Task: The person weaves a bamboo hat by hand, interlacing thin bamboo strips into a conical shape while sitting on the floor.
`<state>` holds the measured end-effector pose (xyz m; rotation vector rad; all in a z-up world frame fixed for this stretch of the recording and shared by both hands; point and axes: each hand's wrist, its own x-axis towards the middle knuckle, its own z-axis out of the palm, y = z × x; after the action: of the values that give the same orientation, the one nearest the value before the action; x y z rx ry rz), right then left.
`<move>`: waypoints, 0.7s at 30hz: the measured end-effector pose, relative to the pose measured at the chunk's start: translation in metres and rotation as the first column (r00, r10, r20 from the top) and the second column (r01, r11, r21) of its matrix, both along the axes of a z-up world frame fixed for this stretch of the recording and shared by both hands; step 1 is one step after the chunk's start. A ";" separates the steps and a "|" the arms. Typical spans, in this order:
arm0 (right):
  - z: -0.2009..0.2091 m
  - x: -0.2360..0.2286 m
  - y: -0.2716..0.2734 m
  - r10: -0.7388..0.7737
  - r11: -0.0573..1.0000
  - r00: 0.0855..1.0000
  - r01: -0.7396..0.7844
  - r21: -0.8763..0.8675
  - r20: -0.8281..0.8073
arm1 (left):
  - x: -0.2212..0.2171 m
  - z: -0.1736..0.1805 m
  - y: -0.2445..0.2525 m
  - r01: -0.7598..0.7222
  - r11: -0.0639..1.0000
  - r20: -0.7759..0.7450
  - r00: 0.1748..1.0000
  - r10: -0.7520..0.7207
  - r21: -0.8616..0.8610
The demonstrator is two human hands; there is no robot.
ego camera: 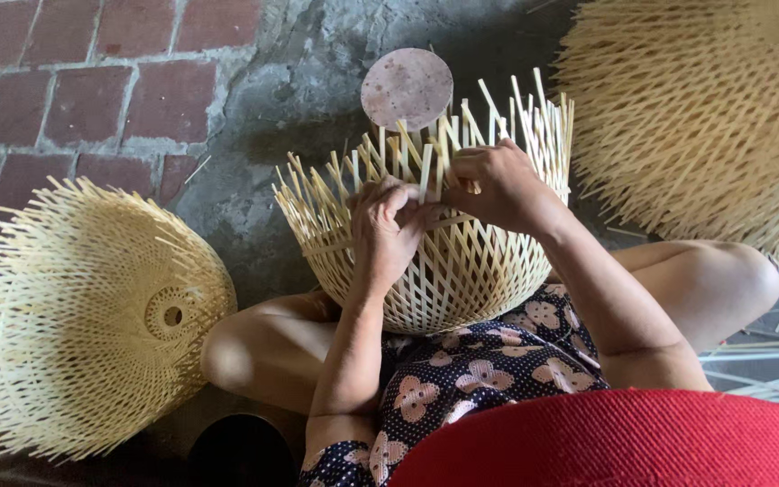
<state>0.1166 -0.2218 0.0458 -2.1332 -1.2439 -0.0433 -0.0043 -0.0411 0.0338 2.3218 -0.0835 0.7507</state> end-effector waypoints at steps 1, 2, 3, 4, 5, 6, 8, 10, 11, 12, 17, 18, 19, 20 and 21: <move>-0.001 0.003 0.001 0.025 0.999 0.998 -0.022 0.040 -0.066 | 0.001 0.001 0.000 -0.002 1.000 -0.005 1.000 0.003 0.007; -0.002 0.004 0.001 -0.042 0.998 0.993 0.036 -0.059 -0.112 | 0.001 0.002 0.001 0.004 1.000 -0.020 1.000 -0.004 -0.005; -0.003 0.005 -0.001 -0.114 0.983 0.982 0.089 -0.160 -0.151 | 0.002 0.002 0.001 0.011 1.000 -0.034 0.999 -0.011 -0.018; -0.003 0.004 -0.004 -0.189 0.955 0.965 0.138 -0.261 -0.182 | 0.002 0.002 0.001 0.018 0.999 -0.050 0.999 -0.020 -0.030; -0.001 0.003 -0.009 -0.081 0.996 0.930 0.060 -0.071 -0.358 | 0.002 0.002 0.001 0.024 1.000 -0.003 1.000 -0.024 -0.011; 0.002 0.001 -0.015 0.059 0.991 0.864 0.009 0.133 -0.499 | 0.002 0.001 0.002 0.027 1.000 0.047 0.999 -0.027 0.009; 0.008 -0.003 -0.018 0.158 0.954 0.886 -0.023 0.298 -0.437 | 0.003 0.000 0.005 0.047 0.999 0.086 0.995 -0.046 -0.017; 0.011 -0.011 -0.015 0.041 0.974 0.997 -0.025 0.223 -0.066 | 0.000 -0.003 0.008 0.082 0.991 0.060 0.995 -0.076 -0.110; 0.010 -0.016 -0.011 -0.011 0.989 0.996 -0.002 0.149 0.084 | -0.004 -0.005 0.010 0.103 0.989 0.069 0.993 -0.096 -0.106; 0.009 -0.019 -0.006 -0.050 0.996 0.973 0.033 0.077 0.224 | -0.007 -0.008 0.011 0.124 0.987 0.066 0.991 -0.117 -0.106; 0.011 0.003 0.023 0.060 0.998 0.998 -0.060 -0.004 -0.007 | -0.002 -0.011 0.015 0.140 0.989 0.193 0.973 -0.127 -0.055; 0.010 0.006 0.023 0.074 0.997 0.989 -0.072 0.025 -0.130 | -0.005 -0.013 0.017 0.147 0.989 0.206 0.969 -0.138 -0.033; 0.010 0.010 0.022 0.095 0.994 0.959 -0.078 0.073 -0.268 | -0.005 -0.016 0.017 0.155 0.988 0.218 0.965 -0.149 -0.011; 0.008 0.010 0.017 0.128 0.987 0.899 -0.073 0.146 -0.418 | -0.003 -0.019 0.018 0.196 0.977 0.170 0.969 -0.180 -0.085; 0.006 0.010 0.012 0.155 0.976 0.840 -0.047 0.214 -0.520 | -0.003 -0.022 0.018 0.231 0.959 0.126 0.969 -0.212 -0.162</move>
<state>0.1263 -0.2102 0.0516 -1.7351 -0.9650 0.4360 -0.0069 -0.0231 0.0119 2.0625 -0.3093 0.7372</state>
